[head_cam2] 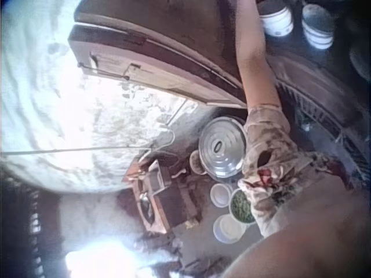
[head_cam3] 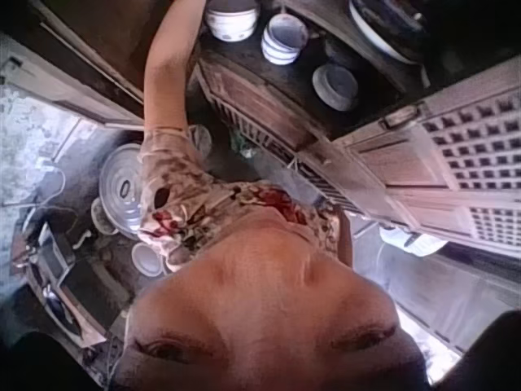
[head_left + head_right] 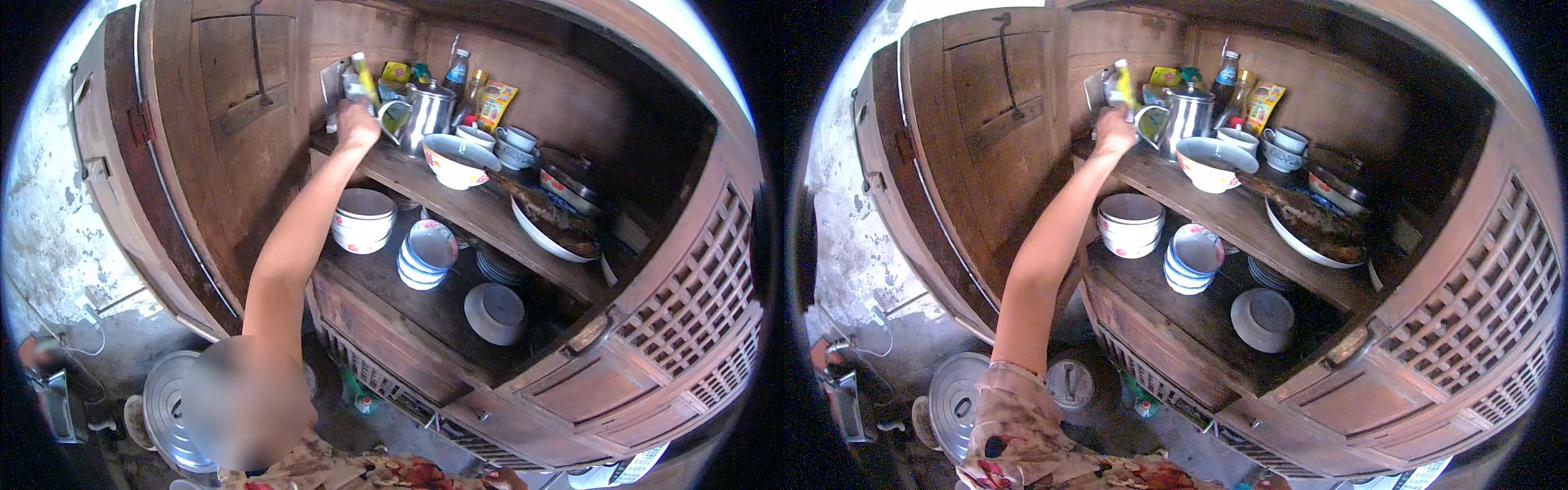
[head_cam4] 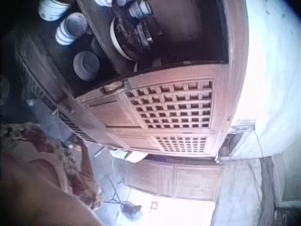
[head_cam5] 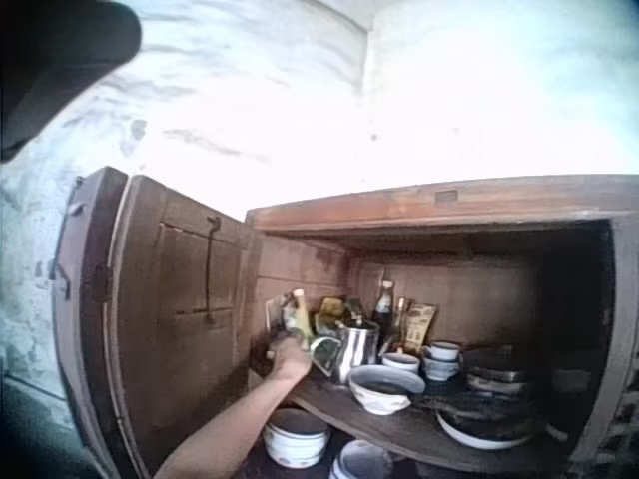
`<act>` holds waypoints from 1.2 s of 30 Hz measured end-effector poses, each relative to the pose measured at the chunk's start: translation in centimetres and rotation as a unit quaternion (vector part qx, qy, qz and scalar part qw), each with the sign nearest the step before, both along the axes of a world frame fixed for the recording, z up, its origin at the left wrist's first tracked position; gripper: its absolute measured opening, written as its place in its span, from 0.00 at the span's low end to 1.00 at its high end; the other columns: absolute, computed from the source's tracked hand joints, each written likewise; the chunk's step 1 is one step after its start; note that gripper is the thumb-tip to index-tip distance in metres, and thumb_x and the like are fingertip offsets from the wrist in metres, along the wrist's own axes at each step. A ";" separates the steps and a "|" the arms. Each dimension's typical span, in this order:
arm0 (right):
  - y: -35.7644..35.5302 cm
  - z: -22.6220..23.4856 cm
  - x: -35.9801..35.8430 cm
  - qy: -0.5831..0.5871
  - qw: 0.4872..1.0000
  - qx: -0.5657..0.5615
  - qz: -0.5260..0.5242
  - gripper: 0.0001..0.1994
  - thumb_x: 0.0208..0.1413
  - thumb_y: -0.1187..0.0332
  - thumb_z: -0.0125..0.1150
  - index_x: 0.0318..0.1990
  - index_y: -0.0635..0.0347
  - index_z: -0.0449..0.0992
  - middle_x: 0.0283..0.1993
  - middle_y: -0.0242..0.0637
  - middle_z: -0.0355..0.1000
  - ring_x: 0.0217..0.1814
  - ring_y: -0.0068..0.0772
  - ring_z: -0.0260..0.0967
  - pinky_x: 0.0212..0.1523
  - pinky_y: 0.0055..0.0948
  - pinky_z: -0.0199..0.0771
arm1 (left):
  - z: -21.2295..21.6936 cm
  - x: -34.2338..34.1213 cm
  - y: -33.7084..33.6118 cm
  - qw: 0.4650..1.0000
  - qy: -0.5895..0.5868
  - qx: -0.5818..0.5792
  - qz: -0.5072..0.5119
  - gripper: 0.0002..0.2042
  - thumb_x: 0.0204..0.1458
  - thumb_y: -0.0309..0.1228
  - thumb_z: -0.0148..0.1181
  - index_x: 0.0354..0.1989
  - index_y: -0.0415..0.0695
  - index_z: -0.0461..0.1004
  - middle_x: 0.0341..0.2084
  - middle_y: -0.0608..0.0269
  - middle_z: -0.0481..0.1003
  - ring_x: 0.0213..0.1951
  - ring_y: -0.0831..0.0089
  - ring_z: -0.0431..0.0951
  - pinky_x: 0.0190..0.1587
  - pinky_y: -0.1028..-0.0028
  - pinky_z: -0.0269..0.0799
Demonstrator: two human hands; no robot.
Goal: The person washes bowls and a small pot at a sink using a cloth, places them in a wooden cabinet, and then washes a large wok with a scrubber.
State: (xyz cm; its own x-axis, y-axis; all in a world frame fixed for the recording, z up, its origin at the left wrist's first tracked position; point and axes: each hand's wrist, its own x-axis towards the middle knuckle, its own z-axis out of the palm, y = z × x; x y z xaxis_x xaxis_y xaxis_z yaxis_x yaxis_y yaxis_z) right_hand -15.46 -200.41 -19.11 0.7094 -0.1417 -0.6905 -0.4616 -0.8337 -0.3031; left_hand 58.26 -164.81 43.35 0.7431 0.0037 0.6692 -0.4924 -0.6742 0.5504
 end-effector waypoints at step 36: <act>14.6 13.8 9.9 -0.219 0.910 0.285 0.204 0.11 0.57 0.67 0.58 0.41 0.66 0.74 0.34 0.40 0.77 0.35 0.27 0.75 0.40 0.26 0.74 | -24.7 -56.6 16.2 0.989 0.065 -0.078 0.111 0.05 0.52 0.25 0.54 0.29 0.37 0.67 0.24 0.47 0.71 0.29 0.51 0.74 0.32 0.62 0.69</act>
